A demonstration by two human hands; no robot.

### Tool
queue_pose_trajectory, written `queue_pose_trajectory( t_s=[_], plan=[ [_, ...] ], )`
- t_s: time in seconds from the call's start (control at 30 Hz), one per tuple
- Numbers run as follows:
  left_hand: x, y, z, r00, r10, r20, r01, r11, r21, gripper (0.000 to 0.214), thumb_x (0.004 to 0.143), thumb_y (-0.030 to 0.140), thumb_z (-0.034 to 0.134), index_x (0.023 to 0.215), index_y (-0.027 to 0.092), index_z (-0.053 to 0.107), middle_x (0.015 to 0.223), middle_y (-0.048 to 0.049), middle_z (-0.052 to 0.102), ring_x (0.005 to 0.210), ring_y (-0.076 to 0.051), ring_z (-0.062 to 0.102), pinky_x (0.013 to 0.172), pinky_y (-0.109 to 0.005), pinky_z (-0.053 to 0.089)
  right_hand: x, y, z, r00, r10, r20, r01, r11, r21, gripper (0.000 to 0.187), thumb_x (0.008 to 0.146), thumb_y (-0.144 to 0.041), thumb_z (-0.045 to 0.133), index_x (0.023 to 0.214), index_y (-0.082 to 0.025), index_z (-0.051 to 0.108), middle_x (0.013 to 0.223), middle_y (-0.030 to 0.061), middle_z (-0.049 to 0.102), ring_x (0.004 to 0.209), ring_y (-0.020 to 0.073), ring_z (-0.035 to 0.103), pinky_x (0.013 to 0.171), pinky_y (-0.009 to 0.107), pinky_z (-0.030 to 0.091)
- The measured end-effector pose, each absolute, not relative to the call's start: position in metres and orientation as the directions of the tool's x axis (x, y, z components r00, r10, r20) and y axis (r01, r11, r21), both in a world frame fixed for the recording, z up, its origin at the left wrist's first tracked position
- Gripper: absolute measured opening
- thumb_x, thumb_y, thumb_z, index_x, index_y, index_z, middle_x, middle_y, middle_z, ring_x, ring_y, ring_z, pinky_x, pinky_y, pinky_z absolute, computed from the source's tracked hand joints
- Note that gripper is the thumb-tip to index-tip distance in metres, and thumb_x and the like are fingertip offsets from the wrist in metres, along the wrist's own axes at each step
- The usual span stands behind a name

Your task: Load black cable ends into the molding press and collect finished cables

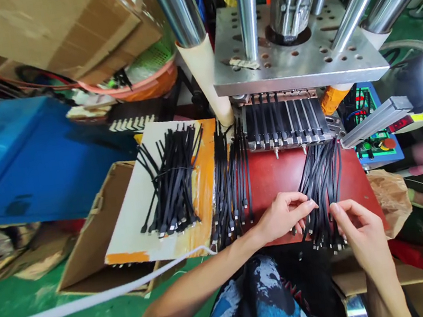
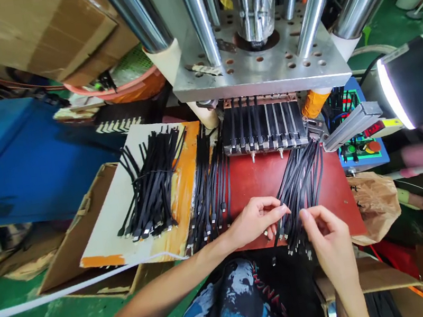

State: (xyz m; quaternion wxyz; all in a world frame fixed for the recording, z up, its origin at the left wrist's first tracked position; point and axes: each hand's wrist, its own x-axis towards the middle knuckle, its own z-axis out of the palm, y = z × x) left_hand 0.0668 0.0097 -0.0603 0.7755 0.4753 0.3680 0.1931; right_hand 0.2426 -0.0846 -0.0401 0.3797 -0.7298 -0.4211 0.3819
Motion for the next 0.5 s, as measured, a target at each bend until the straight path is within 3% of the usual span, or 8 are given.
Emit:
queue_pose_trajectory(
  t_s=[0.13, 0.23, 0.33, 0.4, 0.5],
  plan=[
    [0.057, 0.005, -0.045, 0.662, 0.653, -0.368, 0.014, 0.480, 0.877, 0.050, 0.089, 0.063, 0.073, 0.090, 0.013, 0.072, 0.061, 0.0023, 0.062, 0.047, -0.009, 0.055, 0.046, -0.020, 0.046, 0.232, -0.093, -0.029, -0.080, 0.926, -0.370, 0.271, -0.337, -0.902, 0.041, 0.098, -0.053, 0.067, 0.075, -0.018, 0.069, 0.064, -0.0017, 0.054, 0.059, 0.0125, 0.046, 0.055, 0.026, 0.036],
    [0.043, -0.009, -0.036, 0.675, 0.638, -0.371, 0.085, 0.432, 0.898, 0.038, 0.091, 0.052, 0.074, 0.084, 0.014, 0.069, 0.064, 0.0027, 0.061, 0.050, -0.009, 0.055, 0.048, -0.020, 0.045, 0.236, -0.086, -0.025, -0.218, 0.877, -0.428, 0.197, -0.390, -0.899, 0.032, 0.092, -0.050, 0.076, 0.088, -0.018, 0.076, 0.073, 0.0002, 0.063, 0.064, 0.0131, 0.051, 0.058, 0.025, 0.040],
    [0.029, -0.025, -0.033, 0.670, 0.663, -0.335, 0.217, 0.256, 0.942, 0.030, 0.094, 0.037, 0.069, 0.074, 0.015, 0.065, 0.063, 0.0040, 0.056, 0.053, -0.007, 0.049, 0.050, -0.020, 0.037, 0.233, -0.068, -0.027, -0.029, 0.937, -0.349, 0.011, -0.349, -0.937, 0.037, 0.090, -0.053, 0.077, 0.105, -0.019, 0.076, 0.075, -0.0002, 0.064, 0.062, 0.0130, 0.052, 0.058, 0.025, 0.043],
    [0.021, -0.027, -0.031, 0.674, 0.675, -0.301, 0.307, 0.114, 0.945, 0.026, 0.094, 0.029, 0.068, 0.073, 0.014, 0.067, 0.063, 0.0041, 0.056, 0.056, -0.008, 0.047, 0.054, -0.021, 0.035, 0.223, -0.057, -0.031, 0.130, 0.950, -0.283, -0.035, -0.281, -0.959, 0.036, 0.093, -0.054, 0.073, 0.096, -0.019, 0.074, 0.071, -0.0012, 0.060, 0.059, 0.0122, 0.049, 0.055, 0.025, 0.041],
    [0.017, -0.009, -0.021, 0.642, 0.726, -0.247, 0.337, 0.021, 0.941, 0.018, 0.094, 0.030, 0.070, 0.103, 0.015, 0.075, 0.082, -0.0006, 0.070, 0.068, -0.012, 0.059, 0.063, -0.023, 0.045, 0.207, -0.051, -0.037, 0.172, 0.962, -0.211, 0.030, -0.219, -0.975, 0.043, 0.096, -0.051, 0.071, 0.070, -0.019, 0.060, 0.064, -0.0033, 0.049, 0.058, 0.0110, 0.042, 0.053, 0.024, 0.034]
  ],
)
